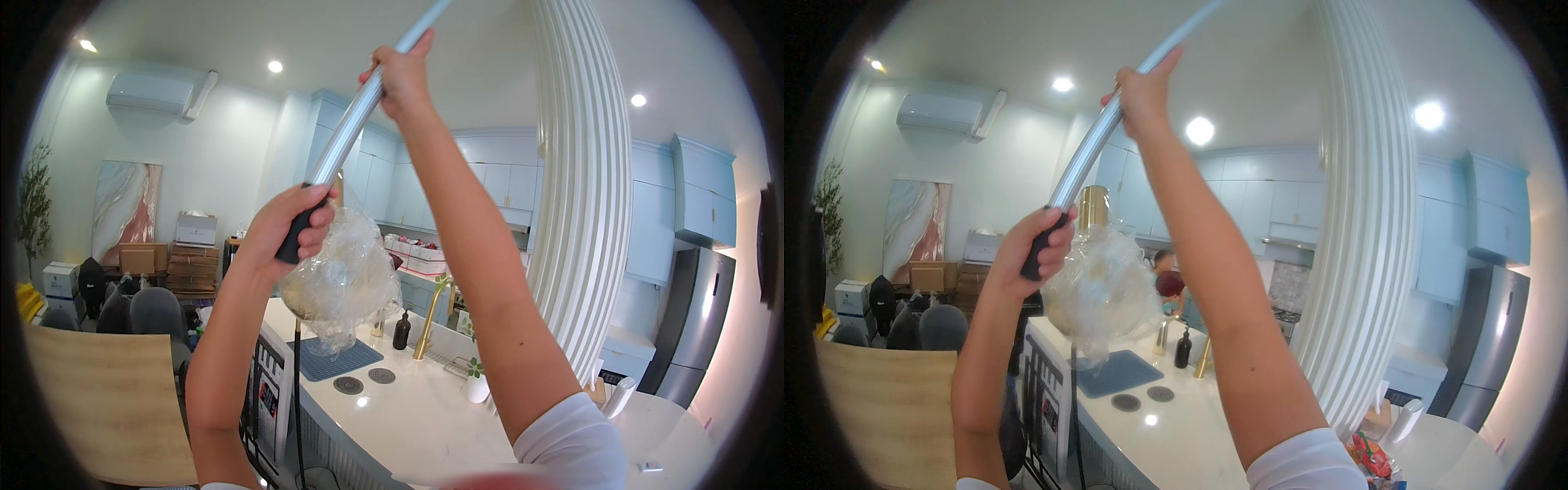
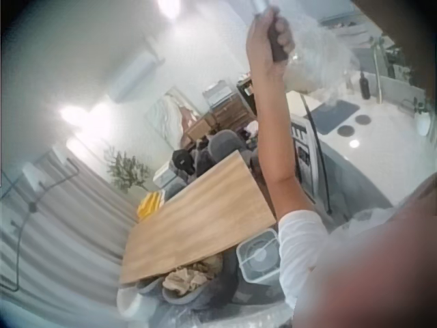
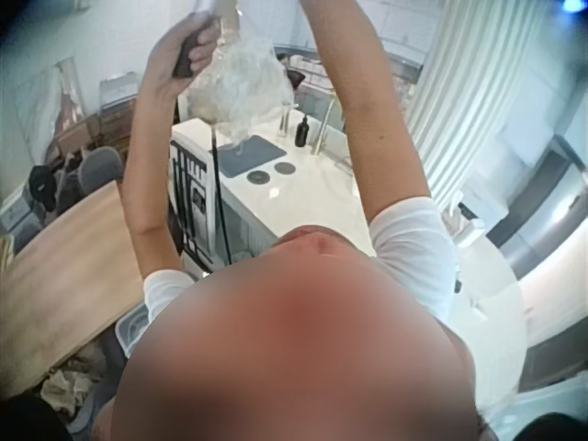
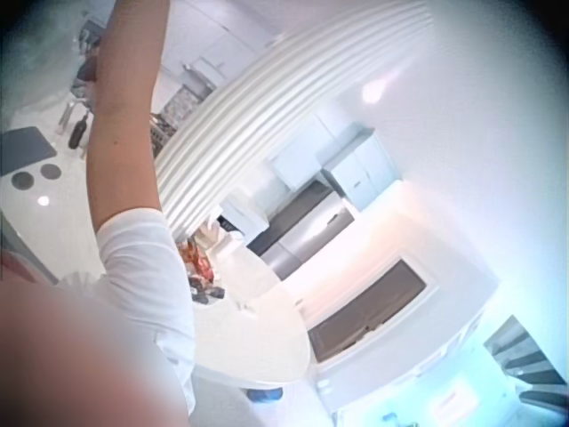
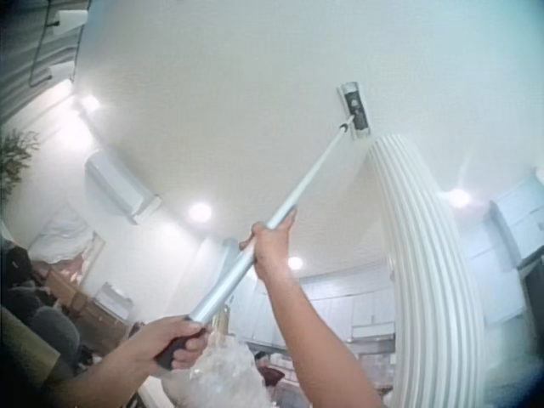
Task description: The person attaches a microfiber mop pad to a mop head, then picks up a mop bucket and a mop handle. They connect the handle to the mop head and extend the telescopic pole to full length.
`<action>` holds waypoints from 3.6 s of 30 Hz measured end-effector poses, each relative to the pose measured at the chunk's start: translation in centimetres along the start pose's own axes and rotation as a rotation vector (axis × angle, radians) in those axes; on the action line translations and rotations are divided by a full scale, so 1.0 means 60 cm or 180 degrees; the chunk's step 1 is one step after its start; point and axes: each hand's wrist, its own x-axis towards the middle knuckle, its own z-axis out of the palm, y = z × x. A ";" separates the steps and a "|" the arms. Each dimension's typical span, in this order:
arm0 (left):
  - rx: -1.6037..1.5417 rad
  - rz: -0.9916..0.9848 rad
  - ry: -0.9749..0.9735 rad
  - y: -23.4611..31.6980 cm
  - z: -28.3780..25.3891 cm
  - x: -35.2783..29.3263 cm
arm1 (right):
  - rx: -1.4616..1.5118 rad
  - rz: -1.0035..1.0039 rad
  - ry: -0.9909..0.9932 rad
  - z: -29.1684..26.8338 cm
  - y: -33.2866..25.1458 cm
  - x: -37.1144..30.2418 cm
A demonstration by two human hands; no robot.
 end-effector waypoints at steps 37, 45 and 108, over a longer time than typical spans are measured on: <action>0.0312 0.0021 -0.1457 -0.189 0.530 0.155 | -0.1757 -0.0402 0.0714 -0.474 -0.454 -0.087; 0.0198 0.0138 -0.1326 -0.097 0.374 0.189 | -0.1197 -0.0491 0.0617 -0.377 -0.341 0.036; -0.4482 -0.1163 -0.3894 -0.222 0.815 -0.069 | -0.6219 0.1570 0.1769 -0.245 -0.625 -0.375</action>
